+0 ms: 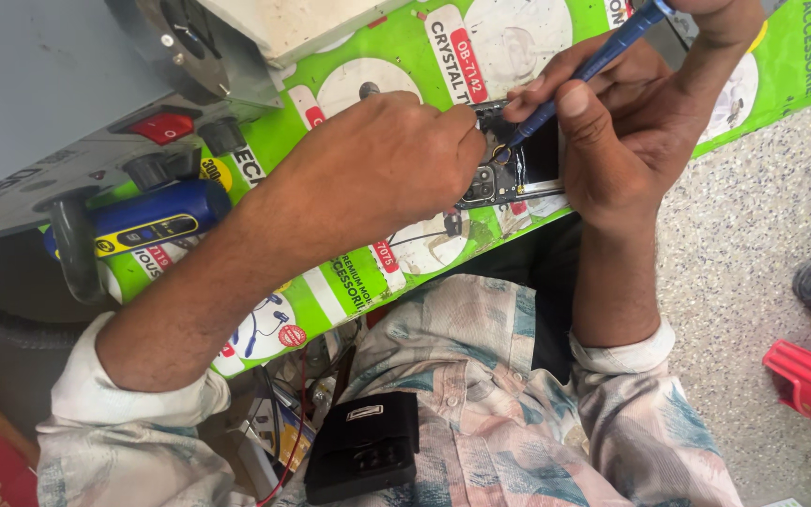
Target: The person uses a prying tool to separate the back cover of a smartphone, then uses a screwdriver to remove screws from the internal frame. The back cover is set aside, and the person continues to unscrew components inside the device.
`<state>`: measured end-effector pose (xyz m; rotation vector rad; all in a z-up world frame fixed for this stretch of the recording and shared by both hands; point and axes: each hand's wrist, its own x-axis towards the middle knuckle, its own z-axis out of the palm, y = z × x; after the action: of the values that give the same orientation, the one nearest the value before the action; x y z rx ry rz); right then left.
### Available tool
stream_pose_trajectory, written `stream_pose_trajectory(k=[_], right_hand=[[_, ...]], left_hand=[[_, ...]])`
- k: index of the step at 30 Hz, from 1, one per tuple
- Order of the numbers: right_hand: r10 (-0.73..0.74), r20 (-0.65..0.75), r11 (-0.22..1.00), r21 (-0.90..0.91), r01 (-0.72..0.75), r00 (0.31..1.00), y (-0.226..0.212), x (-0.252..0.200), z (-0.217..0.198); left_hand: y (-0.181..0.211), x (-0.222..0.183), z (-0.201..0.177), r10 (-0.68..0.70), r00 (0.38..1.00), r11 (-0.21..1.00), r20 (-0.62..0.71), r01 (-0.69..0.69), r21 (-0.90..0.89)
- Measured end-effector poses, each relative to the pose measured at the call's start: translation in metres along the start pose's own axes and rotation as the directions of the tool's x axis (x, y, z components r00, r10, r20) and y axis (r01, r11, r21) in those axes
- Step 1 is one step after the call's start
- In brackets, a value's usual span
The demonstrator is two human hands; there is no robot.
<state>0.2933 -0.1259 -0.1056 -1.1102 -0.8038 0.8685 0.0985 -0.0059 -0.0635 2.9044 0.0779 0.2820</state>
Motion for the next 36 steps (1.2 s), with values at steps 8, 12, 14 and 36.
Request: stream_pose_trajectory(k=[8,12,14,36], right_hand=[[0.035,0.074,0.993,-0.115,-0.026,0.997,-0.006,-0.003,0.001],[0.219,0.035,0.976,-0.023,-0.219,0.975,-0.019,0.004,0.016],[0.308,-0.009,0.951,0.001,-0.308,0.951,-0.025,0.008,0.02],[0.37,0.028,0.91,-0.213,-0.356,0.929,-0.031,0.011,0.034]], left_hand=[[0.0,-0.004,0.007,-0.02,1.0,0.981,-0.018,0.023,0.191],[-0.003,-0.005,0.012,0.005,1.0,0.945,0.01,-0.008,0.328],[-0.003,-0.007,0.012,0.011,1.0,0.931,0.006,-0.012,0.366],[-0.007,-0.007,0.029,-0.019,1.0,0.919,-0.006,0.02,0.393]])
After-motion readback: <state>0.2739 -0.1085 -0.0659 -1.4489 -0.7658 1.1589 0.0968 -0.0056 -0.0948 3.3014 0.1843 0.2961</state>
